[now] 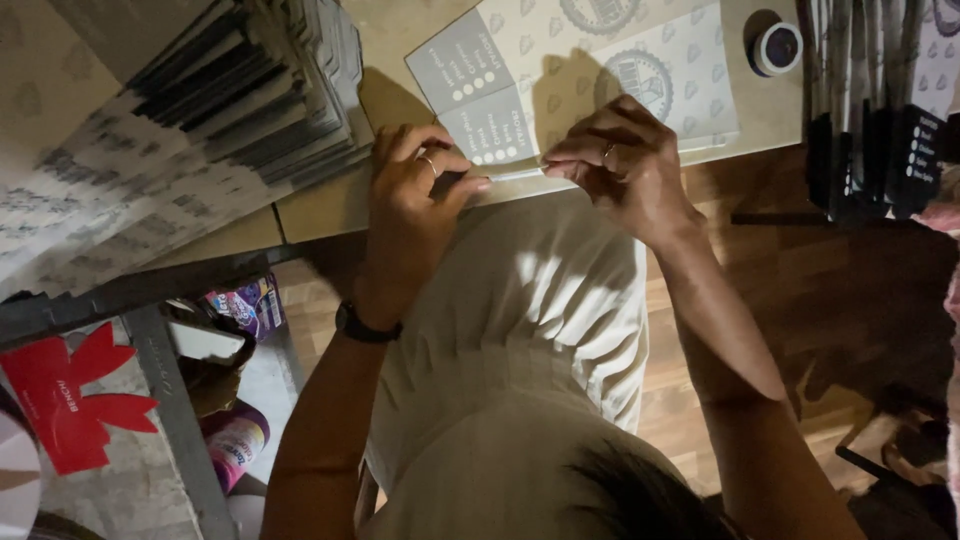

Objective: The person folds printed paper sheets along pre-scored lines by hand.

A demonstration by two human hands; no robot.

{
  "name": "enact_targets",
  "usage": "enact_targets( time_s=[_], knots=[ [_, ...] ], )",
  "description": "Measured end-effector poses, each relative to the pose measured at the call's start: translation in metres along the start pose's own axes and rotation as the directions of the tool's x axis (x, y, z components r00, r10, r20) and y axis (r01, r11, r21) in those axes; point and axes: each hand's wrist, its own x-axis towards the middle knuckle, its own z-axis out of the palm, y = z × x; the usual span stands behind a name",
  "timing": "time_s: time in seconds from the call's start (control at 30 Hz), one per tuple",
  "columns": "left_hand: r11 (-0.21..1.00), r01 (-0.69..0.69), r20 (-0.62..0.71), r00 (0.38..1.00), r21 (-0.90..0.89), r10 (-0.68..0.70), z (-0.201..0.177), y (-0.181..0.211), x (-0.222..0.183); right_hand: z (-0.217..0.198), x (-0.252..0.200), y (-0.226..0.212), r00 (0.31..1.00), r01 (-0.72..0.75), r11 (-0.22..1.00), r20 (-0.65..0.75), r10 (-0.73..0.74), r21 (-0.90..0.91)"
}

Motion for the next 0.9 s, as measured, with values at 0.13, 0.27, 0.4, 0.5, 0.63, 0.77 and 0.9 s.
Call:
enact_targets(
  time_s=[0.13, 0.27, 0.4, 0.5, 0.63, 0.77, 0.9],
  knots=[
    [0.999, -0.039, -0.037, 0.999, -0.005, 0.039, 0.003, -0.001, 0.001, -0.004, 0.007, -0.008, 1.000, -0.003, 1.000, -0.013, 0.003, 0.001],
    [1.000, -0.020, -0.036, 0.999, -0.010, 0.020, 0.001, 0.002, 0.000, -0.004, 0.008, -0.008, 0.999, 0.033, 0.999, -0.022, -0.034, -0.040],
    [0.999, -0.038, -0.048, 0.998, 0.003, 0.038, -0.001, 0.004, 0.000, -0.003, 0.006, -0.008, 0.999, 0.037, 0.998, -0.023, -0.038, -0.053],
    [0.998, -0.059, -0.047, 0.997, -0.007, 0.059, -0.002, 0.003, -0.001, 0.000, -0.001, -0.002, 0.999, 0.041, 0.997, -0.029, -0.043, -0.062],
    [0.999, -0.001, -0.046, 0.999, -0.036, 0.000, -0.002, -0.001, -0.003, 0.002, -0.003, 0.001, 0.999, 0.029, 0.998, -0.025, -0.030, -0.057],
    [0.999, 0.030, -0.030, 0.999, 0.020, -0.030, -0.001, 0.003, -0.001, -0.002, 0.004, -0.004, 1.000, 0.001, 1.000, -0.003, -0.001, -0.006],
    [0.997, 0.066, -0.065, 0.996, -0.029, -0.068, 0.000, 0.010, 0.003, -0.008, 0.014, -0.013, 0.993, -0.114, 0.993, 0.031, 0.113, 0.034]
  ],
)
